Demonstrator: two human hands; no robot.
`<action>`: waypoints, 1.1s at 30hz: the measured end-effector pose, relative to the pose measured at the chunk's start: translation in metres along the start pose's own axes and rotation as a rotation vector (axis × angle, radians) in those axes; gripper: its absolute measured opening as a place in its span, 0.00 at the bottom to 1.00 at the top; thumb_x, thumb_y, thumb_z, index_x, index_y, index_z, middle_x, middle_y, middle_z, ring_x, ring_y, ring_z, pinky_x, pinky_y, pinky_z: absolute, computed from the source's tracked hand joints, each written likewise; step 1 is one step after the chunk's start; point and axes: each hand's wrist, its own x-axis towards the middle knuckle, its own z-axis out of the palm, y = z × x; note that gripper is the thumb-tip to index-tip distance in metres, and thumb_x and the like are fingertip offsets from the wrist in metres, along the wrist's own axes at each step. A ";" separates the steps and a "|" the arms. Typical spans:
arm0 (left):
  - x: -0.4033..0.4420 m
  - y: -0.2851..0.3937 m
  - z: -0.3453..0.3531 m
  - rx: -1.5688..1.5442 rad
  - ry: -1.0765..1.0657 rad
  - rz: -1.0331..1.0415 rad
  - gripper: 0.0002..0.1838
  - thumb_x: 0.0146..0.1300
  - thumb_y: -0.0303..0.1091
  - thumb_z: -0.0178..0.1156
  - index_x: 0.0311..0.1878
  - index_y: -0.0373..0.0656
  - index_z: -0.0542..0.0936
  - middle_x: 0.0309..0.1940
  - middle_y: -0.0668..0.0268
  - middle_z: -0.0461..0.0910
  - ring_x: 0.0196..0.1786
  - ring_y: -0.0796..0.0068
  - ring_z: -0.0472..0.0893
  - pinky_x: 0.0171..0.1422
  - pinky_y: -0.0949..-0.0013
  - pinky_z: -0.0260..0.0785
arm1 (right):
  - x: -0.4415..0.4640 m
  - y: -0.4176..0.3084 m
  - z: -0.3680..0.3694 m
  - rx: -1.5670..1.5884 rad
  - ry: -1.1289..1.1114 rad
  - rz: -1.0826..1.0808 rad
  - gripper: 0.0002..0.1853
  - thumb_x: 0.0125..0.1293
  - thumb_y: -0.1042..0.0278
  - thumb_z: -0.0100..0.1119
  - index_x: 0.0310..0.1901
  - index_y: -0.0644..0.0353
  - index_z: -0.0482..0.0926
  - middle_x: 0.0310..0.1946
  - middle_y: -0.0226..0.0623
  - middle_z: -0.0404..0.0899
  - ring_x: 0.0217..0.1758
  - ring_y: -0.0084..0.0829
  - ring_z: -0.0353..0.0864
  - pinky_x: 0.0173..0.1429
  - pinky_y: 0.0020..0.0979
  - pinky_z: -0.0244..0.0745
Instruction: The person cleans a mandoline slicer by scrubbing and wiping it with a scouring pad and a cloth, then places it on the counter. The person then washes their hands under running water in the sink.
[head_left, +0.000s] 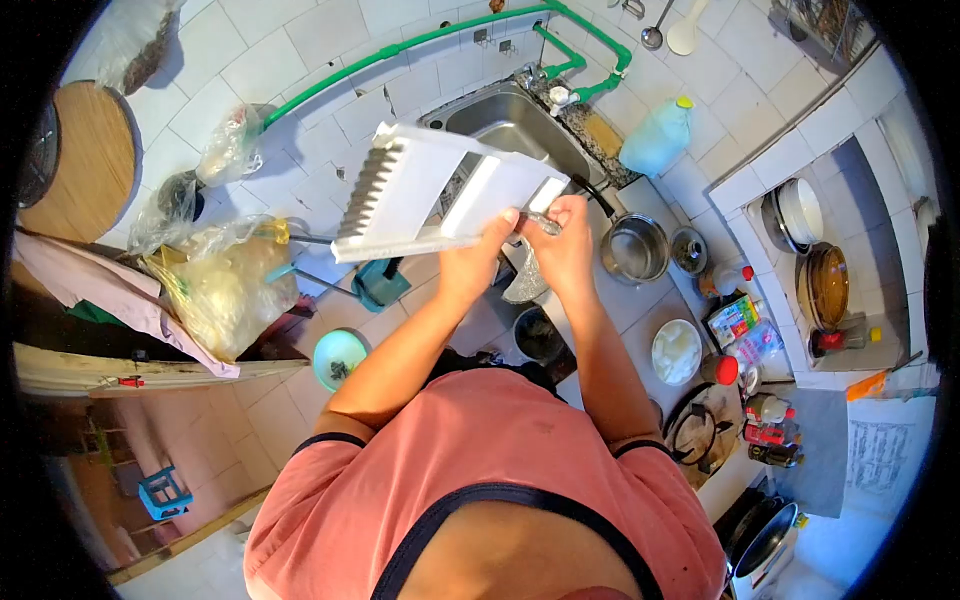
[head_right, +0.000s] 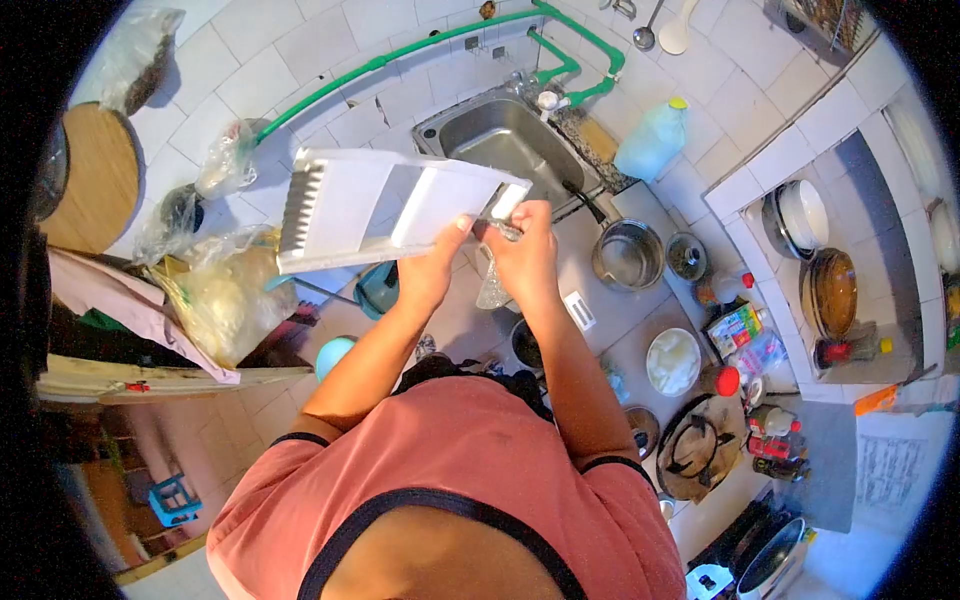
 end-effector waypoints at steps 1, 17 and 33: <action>0.000 0.000 0.000 0.003 -0.004 0.007 0.17 0.58 0.35 0.62 0.46 0.33 0.76 0.39 0.61 0.78 0.42 0.72 0.76 0.48 0.70 0.68 | 0.001 -0.001 0.002 0.037 0.027 0.072 0.23 0.53 0.67 0.66 0.47 0.64 0.66 0.33 0.51 0.78 0.38 0.38 0.81 0.43 0.34 0.72; 0.014 -0.046 -0.019 -0.378 0.013 -0.124 0.22 0.60 0.33 0.61 0.54 0.34 0.70 0.47 0.62 0.74 0.50 0.72 0.72 0.57 0.69 0.63 | 0.000 0.018 0.016 0.519 -0.233 0.345 0.19 0.62 0.65 0.55 0.50 0.68 0.67 0.42 0.40 0.75 0.43 0.28 0.73 0.48 0.29 0.68; 0.013 -0.042 -0.022 -0.696 -0.032 -0.246 0.22 0.58 0.26 0.61 0.56 0.39 0.68 0.50 0.60 0.74 0.53 0.65 0.75 0.58 0.62 0.72 | 0.020 0.004 -0.005 1.126 -0.187 0.581 0.20 0.57 0.68 0.53 0.52 0.58 0.66 0.35 0.33 0.71 0.27 0.22 0.69 0.31 0.23 0.66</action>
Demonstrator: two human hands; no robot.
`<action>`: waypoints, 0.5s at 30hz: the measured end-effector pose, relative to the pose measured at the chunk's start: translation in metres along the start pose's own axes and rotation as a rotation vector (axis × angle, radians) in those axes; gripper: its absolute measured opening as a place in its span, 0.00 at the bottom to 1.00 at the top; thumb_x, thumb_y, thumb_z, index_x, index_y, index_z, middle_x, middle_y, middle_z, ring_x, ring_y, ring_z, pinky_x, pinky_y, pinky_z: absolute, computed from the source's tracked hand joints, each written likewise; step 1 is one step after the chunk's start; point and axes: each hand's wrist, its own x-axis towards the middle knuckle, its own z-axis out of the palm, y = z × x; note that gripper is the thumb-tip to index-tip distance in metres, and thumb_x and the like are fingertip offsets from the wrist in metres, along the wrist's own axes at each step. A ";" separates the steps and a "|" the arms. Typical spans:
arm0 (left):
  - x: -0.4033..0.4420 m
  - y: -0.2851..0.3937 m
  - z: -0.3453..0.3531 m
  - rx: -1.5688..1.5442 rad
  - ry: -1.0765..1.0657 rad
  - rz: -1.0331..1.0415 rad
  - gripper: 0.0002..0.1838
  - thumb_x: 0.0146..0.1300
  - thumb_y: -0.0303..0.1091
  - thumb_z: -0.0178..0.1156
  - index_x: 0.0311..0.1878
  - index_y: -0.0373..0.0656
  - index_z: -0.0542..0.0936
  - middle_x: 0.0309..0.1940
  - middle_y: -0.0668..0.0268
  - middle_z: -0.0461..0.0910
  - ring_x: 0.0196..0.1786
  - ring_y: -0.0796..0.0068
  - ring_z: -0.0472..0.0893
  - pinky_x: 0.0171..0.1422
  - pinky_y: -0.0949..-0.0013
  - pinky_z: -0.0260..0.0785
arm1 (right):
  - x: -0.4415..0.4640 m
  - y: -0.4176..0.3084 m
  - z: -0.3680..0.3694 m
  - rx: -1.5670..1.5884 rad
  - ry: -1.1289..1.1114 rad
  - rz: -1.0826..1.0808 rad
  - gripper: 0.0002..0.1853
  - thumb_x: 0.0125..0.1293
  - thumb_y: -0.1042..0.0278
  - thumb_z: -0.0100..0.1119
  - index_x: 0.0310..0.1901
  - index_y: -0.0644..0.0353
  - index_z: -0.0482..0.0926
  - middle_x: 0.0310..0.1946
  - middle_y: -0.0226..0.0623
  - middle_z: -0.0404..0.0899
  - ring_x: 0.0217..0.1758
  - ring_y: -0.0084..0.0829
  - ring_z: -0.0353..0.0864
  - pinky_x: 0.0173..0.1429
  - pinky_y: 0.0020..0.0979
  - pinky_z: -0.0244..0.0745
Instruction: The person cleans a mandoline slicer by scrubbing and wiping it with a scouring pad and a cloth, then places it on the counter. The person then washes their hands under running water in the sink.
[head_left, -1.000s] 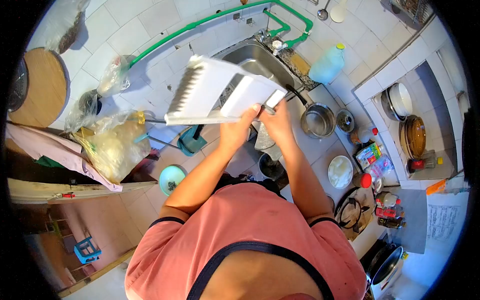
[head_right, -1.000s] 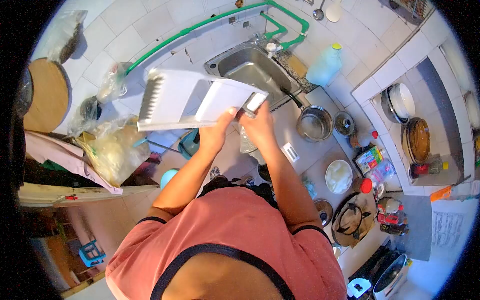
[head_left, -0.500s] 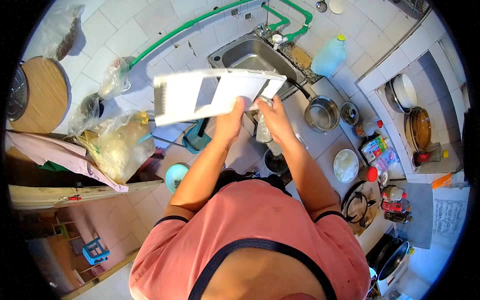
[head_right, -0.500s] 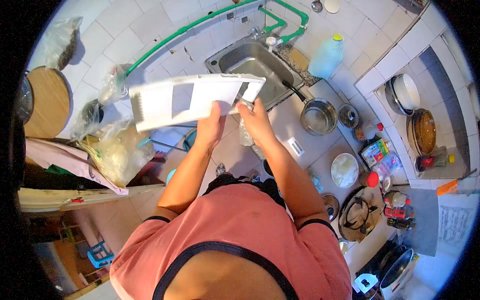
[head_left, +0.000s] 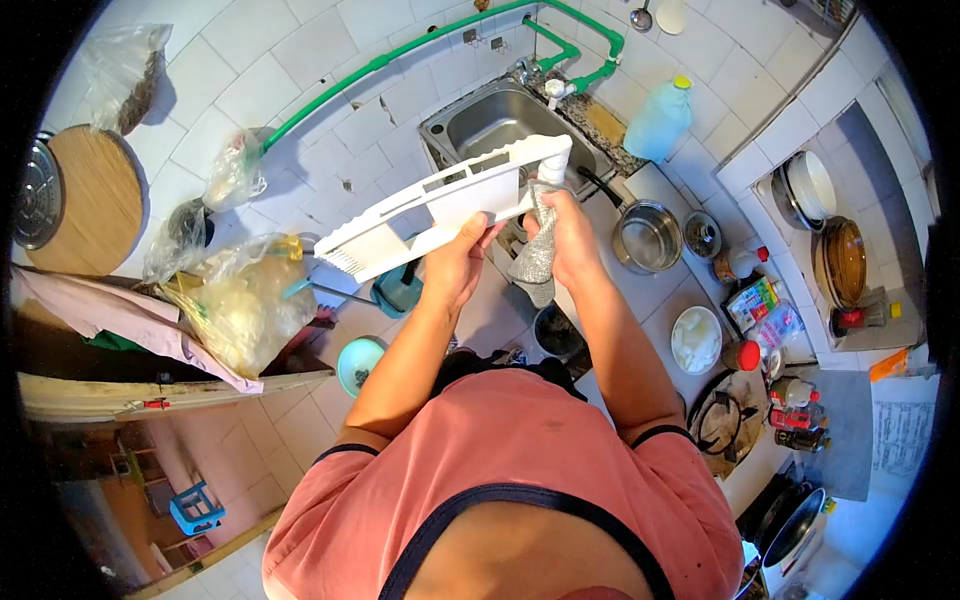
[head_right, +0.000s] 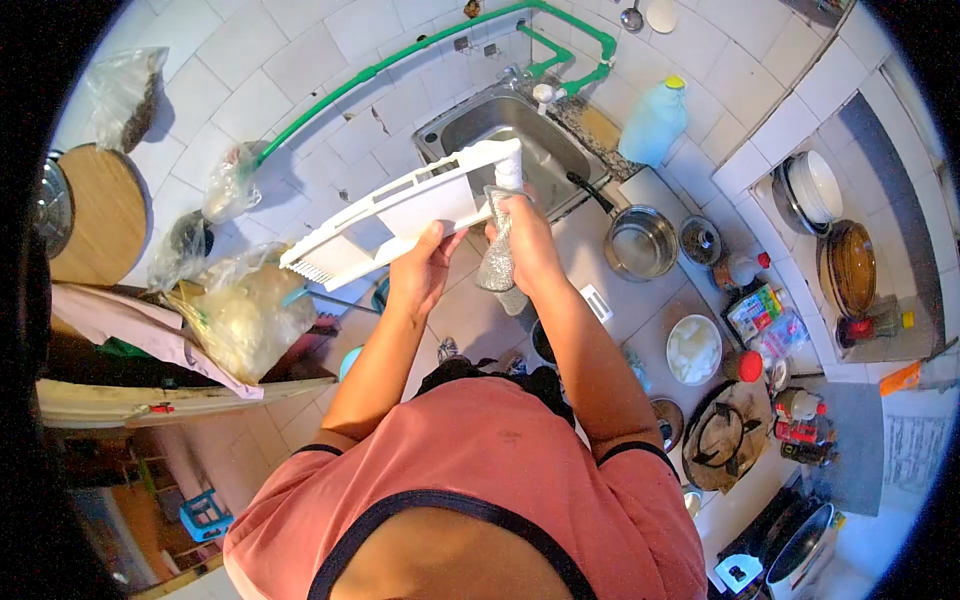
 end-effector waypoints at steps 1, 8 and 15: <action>0.000 -0.001 -0.001 0.002 0.014 0.008 0.23 0.58 0.27 0.62 0.56 0.38 0.68 0.50 0.60 0.74 0.54 0.65 0.75 0.58 0.62 0.72 | 0.000 0.002 0.003 -0.059 0.049 -0.016 0.19 0.57 0.69 0.52 0.52 0.58 0.66 0.35 0.33 0.71 0.27 0.22 0.69 0.31 0.23 0.66; 0.002 0.000 0.003 0.156 -0.106 -0.027 0.28 0.55 0.29 0.65 0.58 0.37 0.66 0.52 0.57 0.73 0.55 0.65 0.73 0.63 0.64 0.66 | 0.010 0.005 0.000 -0.152 0.101 -0.050 0.12 0.57 0.74 0.52 0.44 0.62 0.71 0.30 0.32 0.72 0.26 0.22 0.70 0.30 0.24 0.66; 0.006 -0.003 -0.003 0.124 -0.009 -0.005 0.27 0.57 0.27 0.63 0.59 0.39 0.64 0.51 0.58 0.73 0.54 0.66 0.74 0.60 0.64 0.70 | 0.009 0.006 0.000 -0.269 0.036 -0.158 0.07 0.58 0.74 0.55 0.37 0.64 0.71 0.26 0.32 0.72 0.25 0.22 0.71 0.26 0.25 0.65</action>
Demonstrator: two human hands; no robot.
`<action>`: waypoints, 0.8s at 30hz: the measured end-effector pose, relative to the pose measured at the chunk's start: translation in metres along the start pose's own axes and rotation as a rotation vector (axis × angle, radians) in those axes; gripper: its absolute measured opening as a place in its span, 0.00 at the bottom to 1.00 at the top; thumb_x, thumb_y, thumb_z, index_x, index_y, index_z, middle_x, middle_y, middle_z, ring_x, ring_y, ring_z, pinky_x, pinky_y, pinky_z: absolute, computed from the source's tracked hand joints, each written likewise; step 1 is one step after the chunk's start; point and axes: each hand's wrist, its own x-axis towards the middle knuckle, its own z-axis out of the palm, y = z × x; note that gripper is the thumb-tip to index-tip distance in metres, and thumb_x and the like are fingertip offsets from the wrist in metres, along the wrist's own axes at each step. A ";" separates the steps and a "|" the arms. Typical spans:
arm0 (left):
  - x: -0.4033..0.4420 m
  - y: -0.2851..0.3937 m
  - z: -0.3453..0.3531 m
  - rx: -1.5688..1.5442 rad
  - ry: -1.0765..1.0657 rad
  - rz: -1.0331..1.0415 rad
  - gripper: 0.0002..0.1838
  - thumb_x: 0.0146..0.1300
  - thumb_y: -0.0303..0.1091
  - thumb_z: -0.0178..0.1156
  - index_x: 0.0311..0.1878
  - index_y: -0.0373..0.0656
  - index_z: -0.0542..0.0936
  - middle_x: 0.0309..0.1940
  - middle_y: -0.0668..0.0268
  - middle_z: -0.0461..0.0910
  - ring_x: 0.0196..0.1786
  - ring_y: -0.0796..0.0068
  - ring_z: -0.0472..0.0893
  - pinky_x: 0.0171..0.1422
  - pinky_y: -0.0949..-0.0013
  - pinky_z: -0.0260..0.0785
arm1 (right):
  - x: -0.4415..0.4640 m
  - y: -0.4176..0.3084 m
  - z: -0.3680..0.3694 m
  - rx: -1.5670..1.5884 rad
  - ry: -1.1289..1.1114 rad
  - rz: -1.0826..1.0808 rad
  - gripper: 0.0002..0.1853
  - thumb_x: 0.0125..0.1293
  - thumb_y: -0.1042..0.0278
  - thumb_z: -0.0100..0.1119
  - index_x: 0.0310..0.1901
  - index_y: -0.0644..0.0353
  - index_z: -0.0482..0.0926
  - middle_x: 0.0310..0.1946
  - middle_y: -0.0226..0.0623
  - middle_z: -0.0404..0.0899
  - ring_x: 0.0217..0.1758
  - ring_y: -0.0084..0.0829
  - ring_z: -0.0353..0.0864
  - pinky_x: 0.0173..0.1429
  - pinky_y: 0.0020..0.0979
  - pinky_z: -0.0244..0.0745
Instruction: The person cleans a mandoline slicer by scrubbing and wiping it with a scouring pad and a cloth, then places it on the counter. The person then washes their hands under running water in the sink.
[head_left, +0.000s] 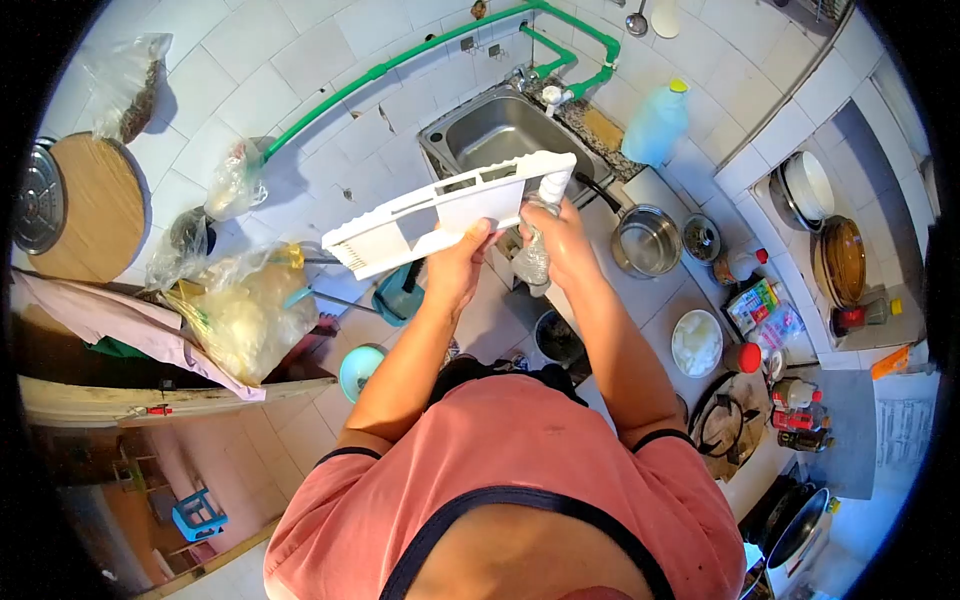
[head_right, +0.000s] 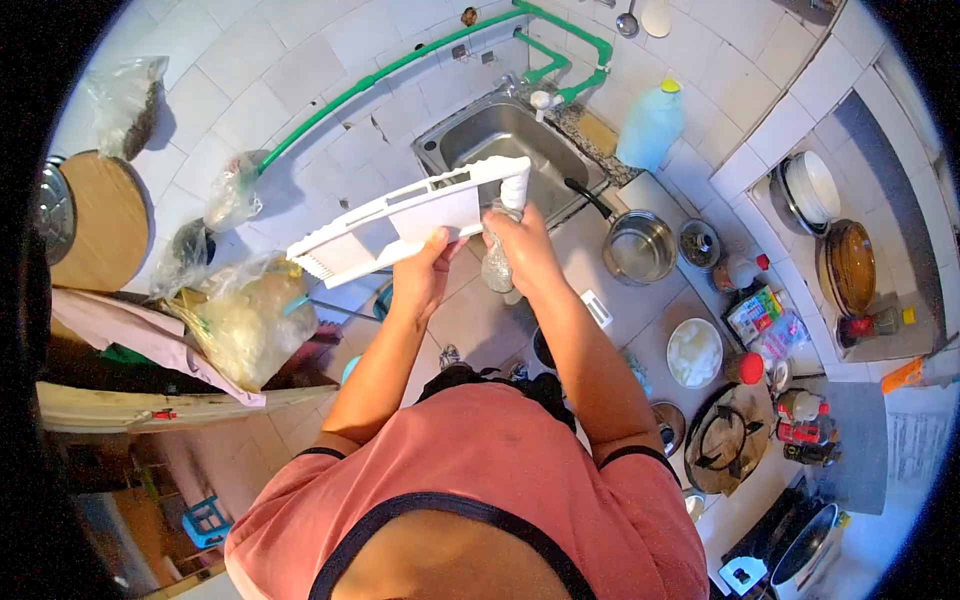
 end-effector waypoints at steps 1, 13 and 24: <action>-0.001 0.000 -0.001 0.001 0.006 -0.002 0.27 0.57 0.27 0.63 0.59 0.39 0.64 0.51 0.58 0.73 0.54 0.66 0.74 0.60 0.64 0.70 | -0.006 -0.006 0.003 0.008 0.006 0.042 0.07 0.58 0.75 0.55 0.38 0.64 0.71 0.27 0.33 0.72 0.26 0.22 0.71 0.27 0.25 0.66; -0.004 0.003 -0.006 -0.035 0.032 0.004 0.22 0.58 0.29 0.63 0.55 0.39 0.68 0.50 0.62 0.74 0.51 0.68 0.76 0.55 0.65 0.73 | -0.019 -0.012 0.013 -0.088 0.034 -0.043 0.15 0.61 0.75 0.54 0.49 0.66 0.66 0.28 0.32 0.72 0.25 0.22 0.72 0.28 0.24 0.68; -0.006 0.011 0.004 0.003 0.042 0.049 0.25 0.56 0.33 0.65 0.56 0.40 0.69 0.50 0.63 0.74 0.52 0.68 0.76 0.54 0.67 0.74 | -0.020 -0.011 0.021 -0.189 0.077 -0.181 0.15 0.62 0.76 0.52 0.50 0.59 0.67 0.30 0.31 0.72 0.23 0.20 0.70 0.25 0.22 0.65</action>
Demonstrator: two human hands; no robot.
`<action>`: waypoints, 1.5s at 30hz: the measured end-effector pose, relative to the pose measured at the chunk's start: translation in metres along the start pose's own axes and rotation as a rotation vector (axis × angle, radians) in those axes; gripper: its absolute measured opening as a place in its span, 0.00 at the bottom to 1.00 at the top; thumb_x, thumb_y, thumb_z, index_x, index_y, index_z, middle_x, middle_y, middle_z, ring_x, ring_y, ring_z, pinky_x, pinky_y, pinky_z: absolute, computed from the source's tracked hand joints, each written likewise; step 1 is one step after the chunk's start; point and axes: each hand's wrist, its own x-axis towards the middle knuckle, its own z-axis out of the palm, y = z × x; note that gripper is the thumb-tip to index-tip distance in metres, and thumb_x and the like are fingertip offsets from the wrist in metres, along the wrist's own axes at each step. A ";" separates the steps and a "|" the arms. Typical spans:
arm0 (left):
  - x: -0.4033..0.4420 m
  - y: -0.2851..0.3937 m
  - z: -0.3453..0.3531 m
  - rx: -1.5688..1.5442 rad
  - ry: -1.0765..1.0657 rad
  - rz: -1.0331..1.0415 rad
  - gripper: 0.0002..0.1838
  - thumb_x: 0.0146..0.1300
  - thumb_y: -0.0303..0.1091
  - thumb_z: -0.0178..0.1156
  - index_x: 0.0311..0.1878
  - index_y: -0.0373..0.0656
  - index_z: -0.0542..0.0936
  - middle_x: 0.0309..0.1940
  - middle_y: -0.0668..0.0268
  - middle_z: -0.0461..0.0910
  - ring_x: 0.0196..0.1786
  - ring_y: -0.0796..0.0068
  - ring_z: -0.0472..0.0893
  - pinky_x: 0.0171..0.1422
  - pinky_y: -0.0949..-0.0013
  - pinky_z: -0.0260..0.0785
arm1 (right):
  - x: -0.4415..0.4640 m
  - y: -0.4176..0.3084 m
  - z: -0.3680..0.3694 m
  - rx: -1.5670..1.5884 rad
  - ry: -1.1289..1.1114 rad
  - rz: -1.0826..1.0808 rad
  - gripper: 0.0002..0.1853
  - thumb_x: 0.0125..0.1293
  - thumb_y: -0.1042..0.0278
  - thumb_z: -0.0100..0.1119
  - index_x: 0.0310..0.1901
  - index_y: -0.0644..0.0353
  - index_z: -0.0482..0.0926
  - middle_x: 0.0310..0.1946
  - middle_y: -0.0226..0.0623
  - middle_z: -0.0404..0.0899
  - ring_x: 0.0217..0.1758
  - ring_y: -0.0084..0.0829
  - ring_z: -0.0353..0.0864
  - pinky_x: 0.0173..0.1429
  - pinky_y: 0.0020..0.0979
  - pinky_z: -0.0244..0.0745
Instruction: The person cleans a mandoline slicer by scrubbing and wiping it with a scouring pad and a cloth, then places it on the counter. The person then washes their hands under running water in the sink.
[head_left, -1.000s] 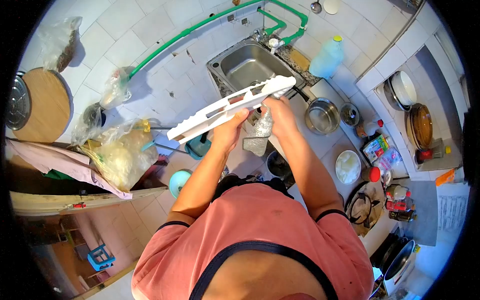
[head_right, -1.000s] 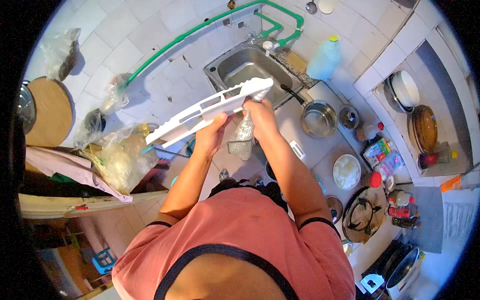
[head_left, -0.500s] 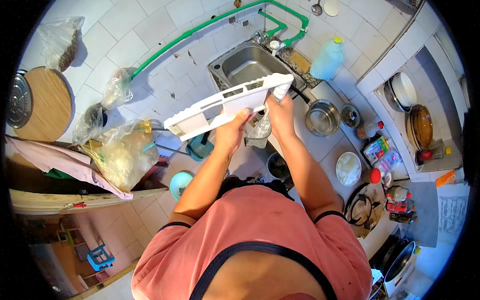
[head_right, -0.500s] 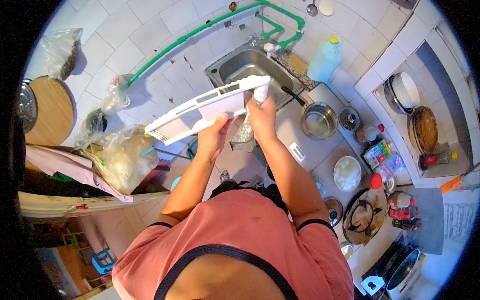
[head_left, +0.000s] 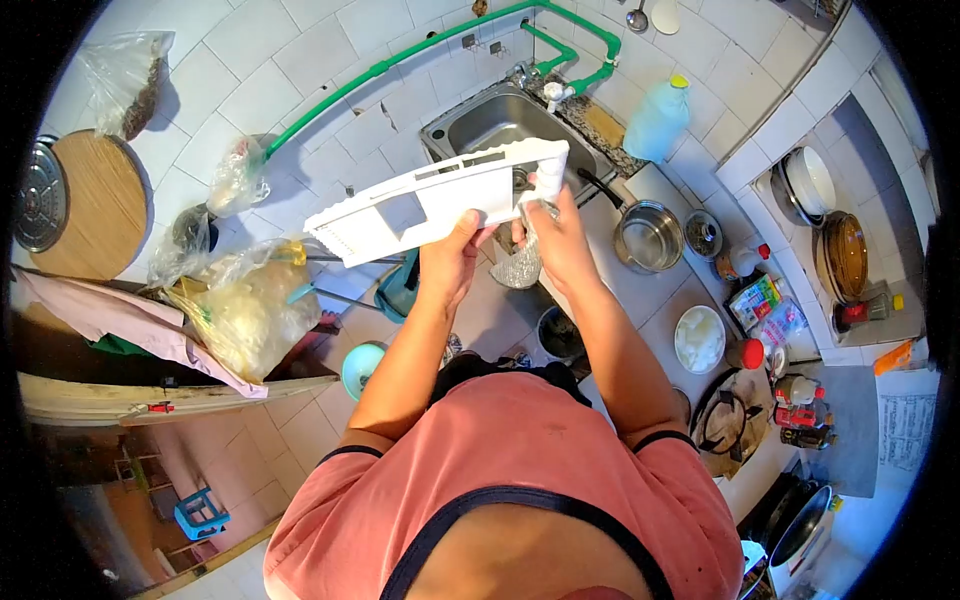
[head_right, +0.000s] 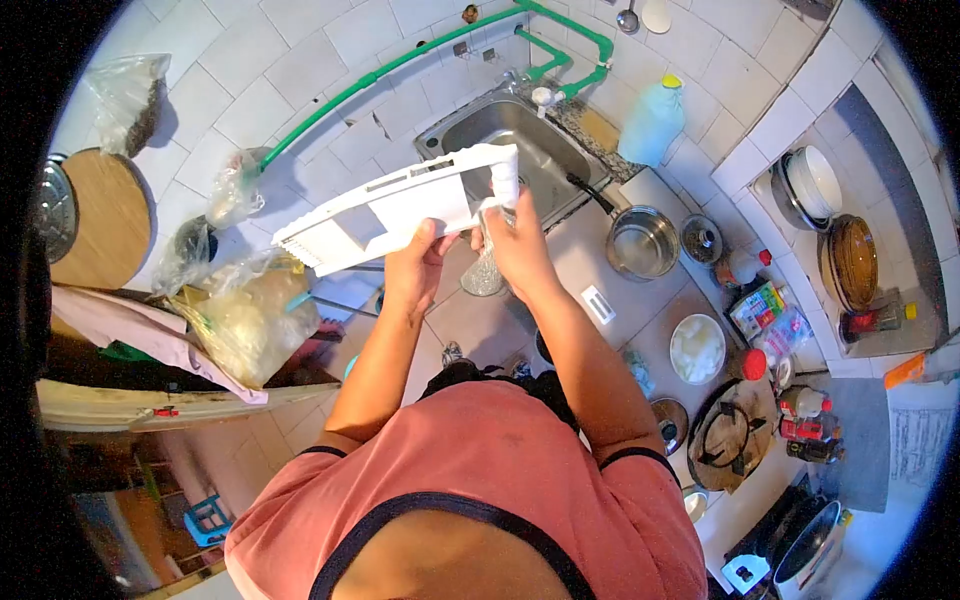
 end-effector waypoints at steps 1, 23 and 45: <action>-0.001 0.002 -0.002 0.012 -0.035 -0.008 0.25 0.56 0.33 0.65 0.56 0.40 0.69 0.50 0.63 0.74 0.52 0.68 0.76 0.55 0.66 0.73 | -0.003 -0.005 0.000 0.092 -0.034 0.068 0.15 0.61 0.77 0.52 0.50 0.61 0.66 0.29 0.32 0.72 0.21 0.21 0.70 0.24 0.23 0.65; 0.000 0.006 0.009 0.028 -0.106 0.055 0.24 0.57 0.31 0.64 0.55 0.37 0.68 0.49 0.59 0.74 0.51 0.67 0.76 0.56 0.64 0.72 | 0.001 -0.006 -0.004 0.068 -0.031 0.056 0.15 0.67 0.64 0.52 0.50 0.62 0.66 0.36 0.34 0.72 0.22 0.19 0.69 0.22 0.20 0.64; -0.011 -0.001 0.026 0.102 -0.079 0.077 0.27 0.57 0.35 0.64 0.57 0.35 0.67 0.51 0.57 0.73 0.52 0.66 0.74 0.58 0.64 0.70 | -0.012 -0.012 -0.026 -0.725 0.186 -0.576 0.13 0.51 0.79 0.65 0.38 0.64 0.74 0.31 0.39 0.78 0.35 0.26 0.78 0.40 0.25 0.71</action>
